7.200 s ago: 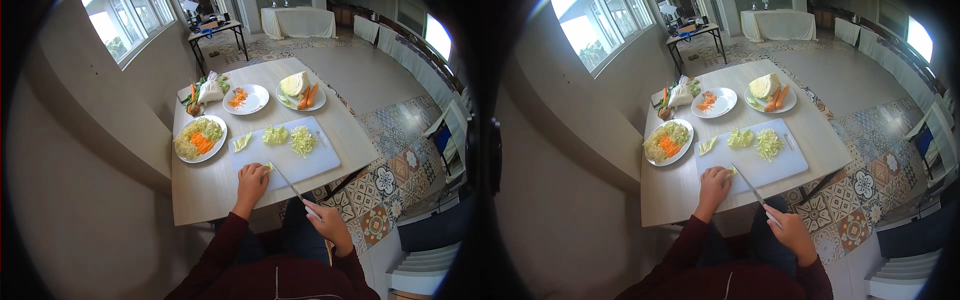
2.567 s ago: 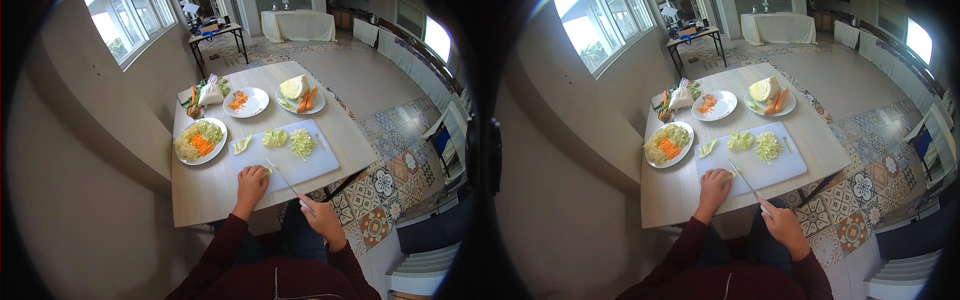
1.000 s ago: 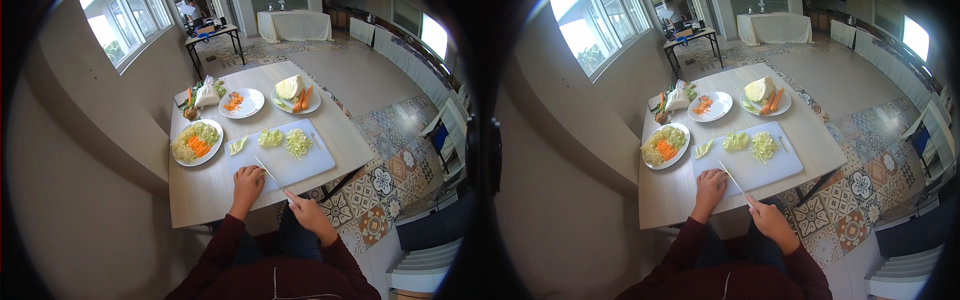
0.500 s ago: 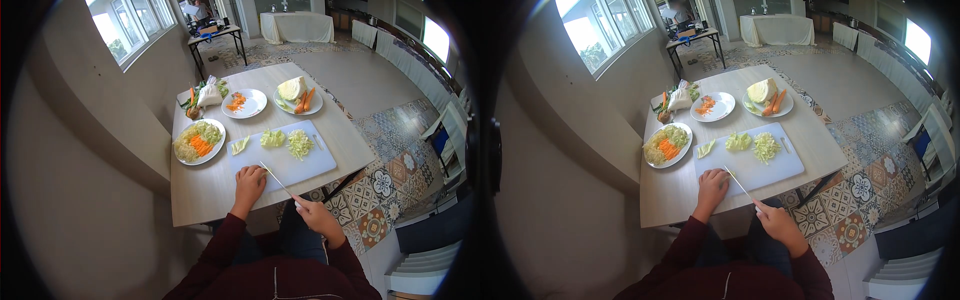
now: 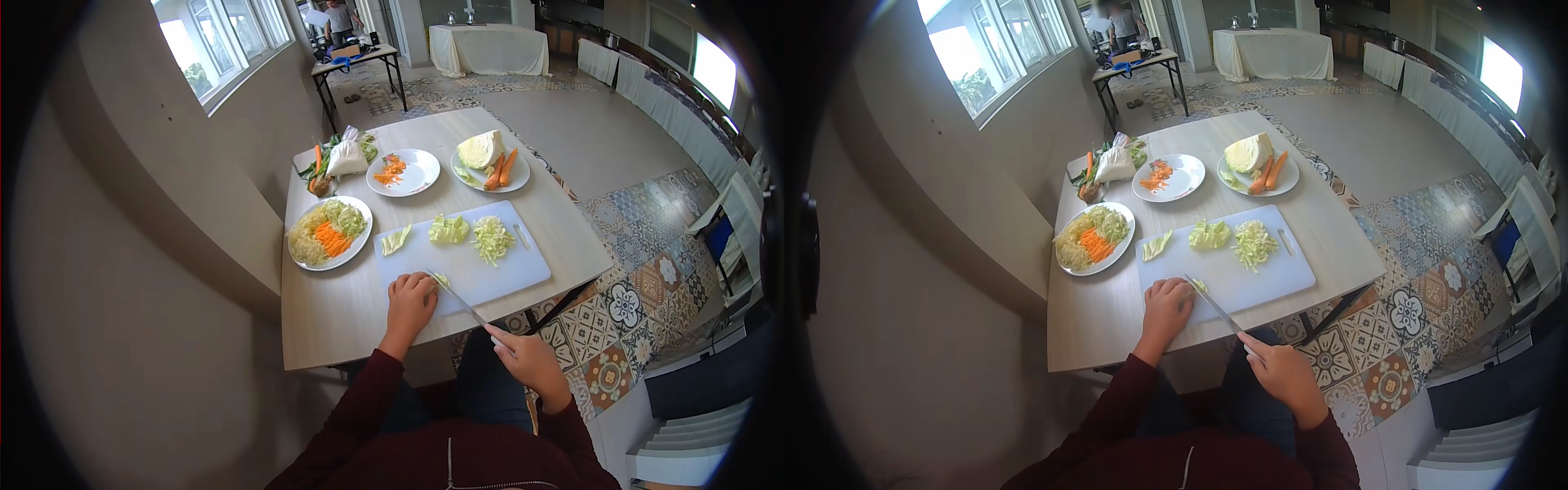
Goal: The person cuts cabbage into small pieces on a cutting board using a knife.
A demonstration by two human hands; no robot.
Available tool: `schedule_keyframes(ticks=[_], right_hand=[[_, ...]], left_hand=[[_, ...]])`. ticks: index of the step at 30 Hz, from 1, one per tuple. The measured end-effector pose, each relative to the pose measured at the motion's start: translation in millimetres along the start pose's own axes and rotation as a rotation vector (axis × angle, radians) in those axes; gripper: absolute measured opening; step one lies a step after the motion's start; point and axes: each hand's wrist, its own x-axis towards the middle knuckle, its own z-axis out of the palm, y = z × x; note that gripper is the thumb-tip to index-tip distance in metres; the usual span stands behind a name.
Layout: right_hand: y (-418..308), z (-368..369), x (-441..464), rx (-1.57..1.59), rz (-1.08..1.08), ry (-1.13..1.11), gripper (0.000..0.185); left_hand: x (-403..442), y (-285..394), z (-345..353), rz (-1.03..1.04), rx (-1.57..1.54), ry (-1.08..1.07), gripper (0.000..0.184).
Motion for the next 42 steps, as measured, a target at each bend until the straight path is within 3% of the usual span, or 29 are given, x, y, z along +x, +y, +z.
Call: schedule_keyframes(ticks=[5, 17, 42], right_hand=[[5.7, 11.6, -0.6, -0.014, -0.054, 0.103, 0.042], [6.7, 9.7, -1.4, 0.181, -0.050, 0.069, 0.044], [4.3, 14.9, -3.2, 0.293, 0.002, 0.030, 0.048]], left_hand=[[0.6, 2.7, -1.7, -0.009, -0.005, -0.001, 0.021], [-0.5, -0.1, 1.1, 0.017, 0.000, 0.040, 0.022], [0.0, -0.6, 1.2, -0.006, -0.001, 0.039, 0.021]])
